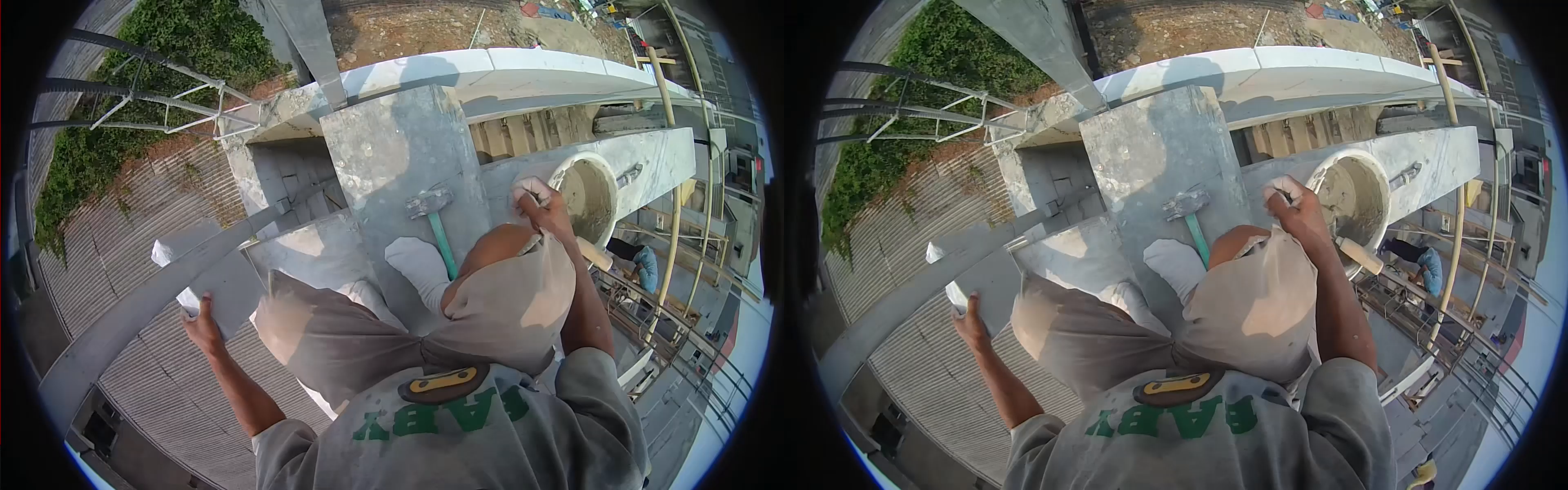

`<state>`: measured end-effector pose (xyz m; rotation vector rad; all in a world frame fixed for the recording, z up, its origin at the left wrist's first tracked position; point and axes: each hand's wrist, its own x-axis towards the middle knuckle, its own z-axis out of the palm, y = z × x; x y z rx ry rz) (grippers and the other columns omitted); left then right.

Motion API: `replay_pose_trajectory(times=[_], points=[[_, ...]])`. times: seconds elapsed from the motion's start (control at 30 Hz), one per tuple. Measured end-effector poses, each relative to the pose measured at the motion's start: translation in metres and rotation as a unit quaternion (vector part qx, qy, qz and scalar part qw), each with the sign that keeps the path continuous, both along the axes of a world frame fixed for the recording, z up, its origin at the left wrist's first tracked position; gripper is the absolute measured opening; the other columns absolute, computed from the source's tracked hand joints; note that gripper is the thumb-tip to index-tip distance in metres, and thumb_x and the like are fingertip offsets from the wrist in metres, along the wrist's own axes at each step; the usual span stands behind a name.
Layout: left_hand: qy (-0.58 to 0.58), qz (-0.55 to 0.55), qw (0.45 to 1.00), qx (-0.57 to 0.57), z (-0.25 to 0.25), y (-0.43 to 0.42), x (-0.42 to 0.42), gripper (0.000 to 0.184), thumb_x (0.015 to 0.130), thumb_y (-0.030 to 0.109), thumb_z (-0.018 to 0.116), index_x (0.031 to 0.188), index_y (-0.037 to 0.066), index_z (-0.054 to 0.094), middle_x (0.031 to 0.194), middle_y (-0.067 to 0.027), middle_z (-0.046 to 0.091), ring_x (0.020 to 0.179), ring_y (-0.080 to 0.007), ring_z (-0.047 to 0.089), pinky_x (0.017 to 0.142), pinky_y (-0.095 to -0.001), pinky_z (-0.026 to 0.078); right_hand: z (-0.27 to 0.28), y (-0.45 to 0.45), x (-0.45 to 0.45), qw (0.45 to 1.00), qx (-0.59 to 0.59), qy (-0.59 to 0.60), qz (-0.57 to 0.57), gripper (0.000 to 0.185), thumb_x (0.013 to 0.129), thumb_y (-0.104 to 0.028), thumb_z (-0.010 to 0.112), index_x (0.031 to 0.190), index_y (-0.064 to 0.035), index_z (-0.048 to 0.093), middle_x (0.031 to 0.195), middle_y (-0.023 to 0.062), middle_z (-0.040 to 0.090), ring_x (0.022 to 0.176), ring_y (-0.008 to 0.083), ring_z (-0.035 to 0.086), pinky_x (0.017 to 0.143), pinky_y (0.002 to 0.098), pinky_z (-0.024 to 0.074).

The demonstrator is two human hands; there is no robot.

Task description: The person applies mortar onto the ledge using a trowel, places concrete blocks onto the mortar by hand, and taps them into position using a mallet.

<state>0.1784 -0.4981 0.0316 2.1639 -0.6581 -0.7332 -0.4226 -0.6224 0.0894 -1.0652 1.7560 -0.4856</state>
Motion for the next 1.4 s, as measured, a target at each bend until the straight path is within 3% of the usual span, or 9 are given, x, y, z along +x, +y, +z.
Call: replay_pose_trajectory(times=[0.17,0.2,0.33,0.4,0.47,0.57,0.67,0.8,1.4], points=[[0.016,0.038,0.999,-0.008,-0.026,0.075,-0.019,0.059,0.076,0.018,0.071,0.121,-0.01,0.048,0.111,-0.0215,0.058,0.094,-0.0309,0.06,0.078,-0.0386,0.052,0.019,0.027,-0.105,0.959,-0.07,0.268,-0.054,0.025,0.086,-0.024,0.059,0.094,-0.0011,0.063,0.076,0.0164,0.065,0.071,0.03,0.063,0.068,0.0384,0.0473],[0.019,0.027,0.999,-0.006,-0.031,0.083,-0.017,0.058,0.076,0.017,0.072,0.121,-0.01,0.048,0.112,-0.0217,0.058,0.095,-0.031,0.06,0.079,-0.0389,0.052,0.004,0.04,-0.138,0.929,-0.13,0.342,0.053,0.028,0.083,-0.025,0.059,0.092,0.0015,0.062,0.079,0.0235,0.065,0.079,0.0399,0.063,0.074,0.0449,0.048],[-0.089,0.052,0.994,0.035,-0.048,0.11,-0.02,0.063,0.074,0.014,0.074,0.124,-0.008,0.043,0.119,-0.0239,0.054,0.1,-0.0298,0.058,0.082,-0.0402,0.051,-0.008,0.065,-0.14,0.835,0.128,0.518,0.133,0.039,0.079,-0.028,0.064,0.108,-0.0017,0.062,0.103,0.0226,0.064,0.099,0.0368,0.061,0.087,0.0413,0.049],[-0.122,0.068,0.983,0.117,-0.029,0.098,-0.037,0.083,0.067,0.029,0.078,0.13,-0.006,0.038,0.117,-0.0238,0.053,0.106,-0.0332,0.054,0.092,-0.0431,0.043,-0.028,0.068,-0.143,0.785,0.246,0.52,0.228,0.044,0.078,-0.03,0.064,0.114,-0.0049,0.061,0.111,0.0223,0.063,0.107,0.0334,0.06,0.093,0.0422,0.0467],[-0.092,0.055,0.99,0.092,-0.034,0.103,-0.028,0.086,0.066,0.033,0.078,0.13,-0.007,0.037,0.121,-0.0269,0.051,0.111,-0.0354,0.051,0.096,-0.0411,0.039,-0.085,0.106,-0.189,0.753,0.155,0.557,0.314,0.04,0.084,-0.035,0.057,0.111,-0.0058,0.062,0.117,0.0226,0.06,0.111,0.033,0.058,0.092,0.0476,0.0464],[-0.143,0.043,0.969,0.199,-0.023,0.093,-0.033,0.095,0.061,0.042,0.08,0.13,-0.006,0.036,0.121,-0.0306,0.052,0.115,-0.0407,0.051,0.097,-0.0416,0.039,-0.065,0.082,-0.169,0.782,0.24,0.512,0.263,0.034,0.074,-0.023,0.064,0.101,-0.003,0.065,0.098,0.0227,0.067,0.095,0.0356,0.065,0.084,0.0443,0.0508],[-0.153,0.054,0.962,0.22,-0.021,0.091,-0.041,0.093,0.062,0.043,0.079,0.128,-0.006,0.037,0.118,-0.0311,0.053,0.112,-0.042,0.053,0.096,-0.0425,0.04,-0.012,0.056,-0.128,0.705,0.29,0.546,0.347,0.028,0.073,-0.019,0.063,0.097,-0.0037,0.066,0.094,0.0226,0.067,0.091,0.035,0.066,0.079,0.0437,0.0527],[-0.142,0.059,0.96,0.235,-0.007,0.078,-0.048,0.089,0.063,0.04,0.079,0.126,-0.006,0.037,0.116,-0.031,0.054,0.11,-0.0421,0.053,0.096,-0.0436,0.04,0.039,0.048,-0.123,0.743,0.211,0.574,0.272,0.029,0.074,-0.017,0.06,0.101,-0.0063,0.067,0.096,0.0235,0.066,0.093,0.0351,0.065,0.082,0.0444,0.0514],[-0.203,-0.056,0.977,0.036,-0.058,0.078,-0.007,0.087,0.072,0.033,0.077,0.136,-0.007,0.034,0.125,-0.0252,0.042,0.118,-0.0383,0.043,0.098,-0.0487,0.036,0.022,0.115,-0.153,0.794,0.131,0.576,0.144,0.027,0.076,-0.017,0.058,0.1,-0.0061,0.063,0.096,0.0194,0.066,0.089,0.0354,0.066,0.079,0.0423,0.053]])
